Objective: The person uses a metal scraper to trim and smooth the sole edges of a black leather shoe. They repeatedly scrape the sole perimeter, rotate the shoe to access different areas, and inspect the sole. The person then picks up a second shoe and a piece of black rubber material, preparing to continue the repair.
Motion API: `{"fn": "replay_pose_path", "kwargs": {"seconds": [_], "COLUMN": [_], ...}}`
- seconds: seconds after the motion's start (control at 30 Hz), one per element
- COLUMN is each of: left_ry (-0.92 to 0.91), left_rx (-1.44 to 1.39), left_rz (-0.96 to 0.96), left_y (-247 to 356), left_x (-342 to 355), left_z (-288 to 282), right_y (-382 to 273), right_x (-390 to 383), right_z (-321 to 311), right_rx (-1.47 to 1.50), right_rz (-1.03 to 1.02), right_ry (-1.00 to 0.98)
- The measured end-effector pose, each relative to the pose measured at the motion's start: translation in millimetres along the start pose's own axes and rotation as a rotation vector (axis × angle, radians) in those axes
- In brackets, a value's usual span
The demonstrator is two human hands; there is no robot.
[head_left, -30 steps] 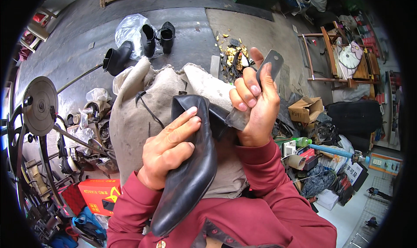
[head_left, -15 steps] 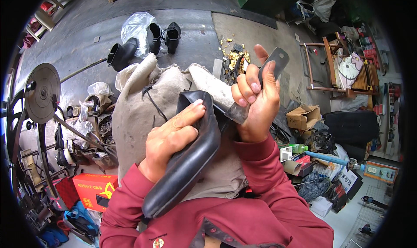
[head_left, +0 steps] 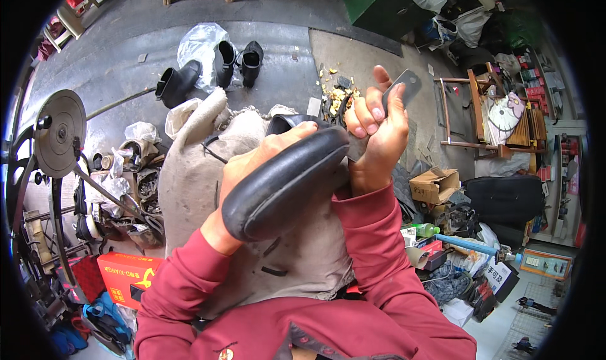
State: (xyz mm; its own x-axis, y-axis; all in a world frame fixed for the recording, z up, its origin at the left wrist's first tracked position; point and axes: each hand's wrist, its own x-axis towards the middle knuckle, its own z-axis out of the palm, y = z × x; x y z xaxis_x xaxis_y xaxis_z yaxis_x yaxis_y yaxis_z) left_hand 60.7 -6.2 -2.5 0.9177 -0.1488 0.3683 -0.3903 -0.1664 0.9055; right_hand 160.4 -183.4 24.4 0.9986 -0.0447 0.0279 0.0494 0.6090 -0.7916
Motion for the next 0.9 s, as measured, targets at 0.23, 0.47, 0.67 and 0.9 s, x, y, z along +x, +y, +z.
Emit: {"fn": "replay_pose_path", "kwargs": {"seconds": [0.23, 0.47, 0.67, 0.9], "left_ry": [0.111, 0.062, 0.088, 0.103], "left_rx": [-0.042, -0.39, -0.428, -0.282], "left_rz": [0.195, -0.091, 0.063, -0.028], "left_y": [-16.9, -12.2, -15.7, -5.2], "left_x": [10.3, 6.0, 15.9, 13.3], "left_z": [2.4, 1.6, 1.1, -3.1], "right_y": [0.6, 0.1, -0.5, -0.5], "right_x": [-0.2, -3.2, -1.9, -4.2], "right_z": [2.7, 9.8, 10.5, 7.9], "right_rx": [-0.084, -0.136, -0.166, -0.142], "right_rz": [0.009, -0.085, -0.137, -0.152], "right_ry": [-0.024, -0.049, -0.099, -0.082]}}
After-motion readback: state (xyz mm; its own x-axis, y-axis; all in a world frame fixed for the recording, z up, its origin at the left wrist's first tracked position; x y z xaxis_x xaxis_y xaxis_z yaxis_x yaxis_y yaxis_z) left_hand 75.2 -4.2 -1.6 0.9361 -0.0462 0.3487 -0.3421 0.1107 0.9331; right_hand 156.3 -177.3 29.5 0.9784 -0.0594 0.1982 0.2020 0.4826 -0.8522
